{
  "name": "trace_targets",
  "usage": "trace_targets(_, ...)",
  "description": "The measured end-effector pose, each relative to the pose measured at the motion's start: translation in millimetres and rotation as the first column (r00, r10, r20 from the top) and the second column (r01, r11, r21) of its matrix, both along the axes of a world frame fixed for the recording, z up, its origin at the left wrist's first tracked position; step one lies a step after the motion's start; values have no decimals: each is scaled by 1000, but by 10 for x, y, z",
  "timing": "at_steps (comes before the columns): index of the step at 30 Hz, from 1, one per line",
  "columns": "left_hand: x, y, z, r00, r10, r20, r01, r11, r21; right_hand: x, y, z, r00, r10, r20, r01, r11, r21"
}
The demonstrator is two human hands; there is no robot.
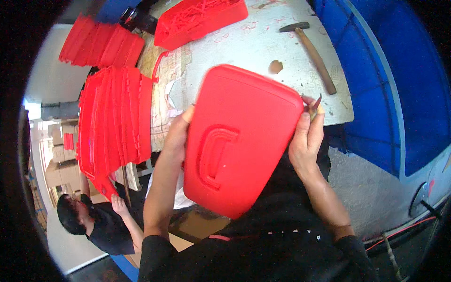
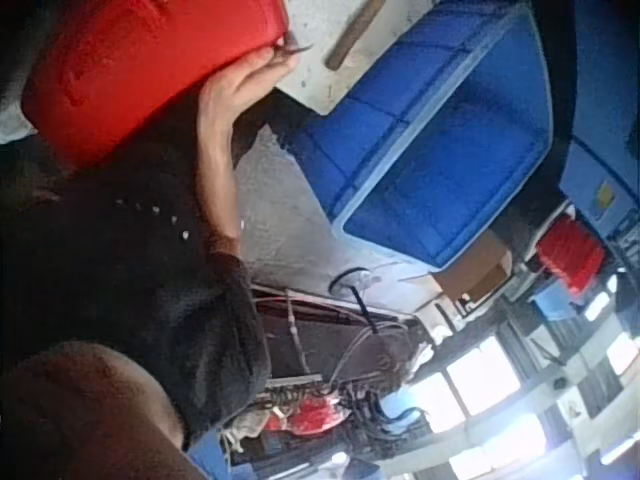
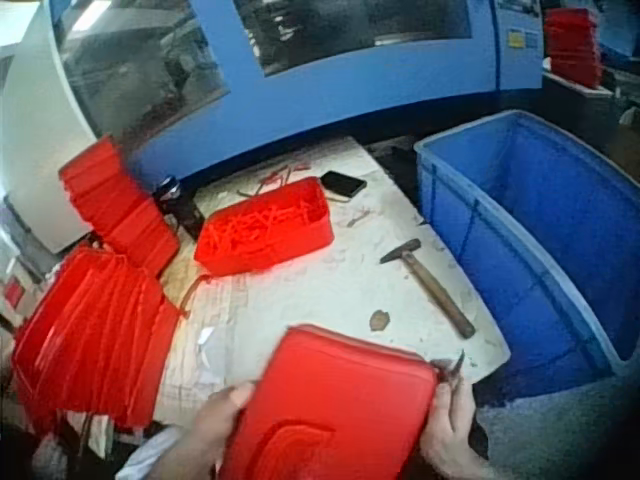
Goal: The person trims excess plastic from red plastic bins using a small knife. They repeatedly scrape and cut along the edges and handle area, then flip the bin to work on different sides. Finished bins are stacked on the table.
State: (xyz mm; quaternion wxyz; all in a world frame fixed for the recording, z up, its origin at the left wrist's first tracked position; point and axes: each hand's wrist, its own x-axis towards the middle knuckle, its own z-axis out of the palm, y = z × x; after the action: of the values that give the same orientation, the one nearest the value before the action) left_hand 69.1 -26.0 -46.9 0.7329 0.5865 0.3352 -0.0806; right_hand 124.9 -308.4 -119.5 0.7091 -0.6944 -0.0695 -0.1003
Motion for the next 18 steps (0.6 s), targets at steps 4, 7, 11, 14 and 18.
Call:
trace_targets(4, -95, 9, 543, 954, 95, 284, -44, 983, -180, 624, 285, 555, 977, -7, 215, 9, 1000, -9)
trace_targets(7, -224, -197, 607, 910, 143, 388, -50, 970, -239, 1020, 479, 757, 980, 24, 197, 1, 992, -125)
trace_targets(11, -349, -390, 411, 915, 249, 318, -153, 942, -299, 713, 309, 713, 952, 266, -154, -289, 945, -155)
trace_targets(14, -397, -412, 345, 879, 364, 307, -222, 884, -412, 283, -26, 656, 823, 478, -307, -528, 843, -105)
trace_targets(18, -382, -486, 392, 889, 297, 349, -203, 938, -281, 0, -271, 651, 746, 560, -359, -659, 699, -279)
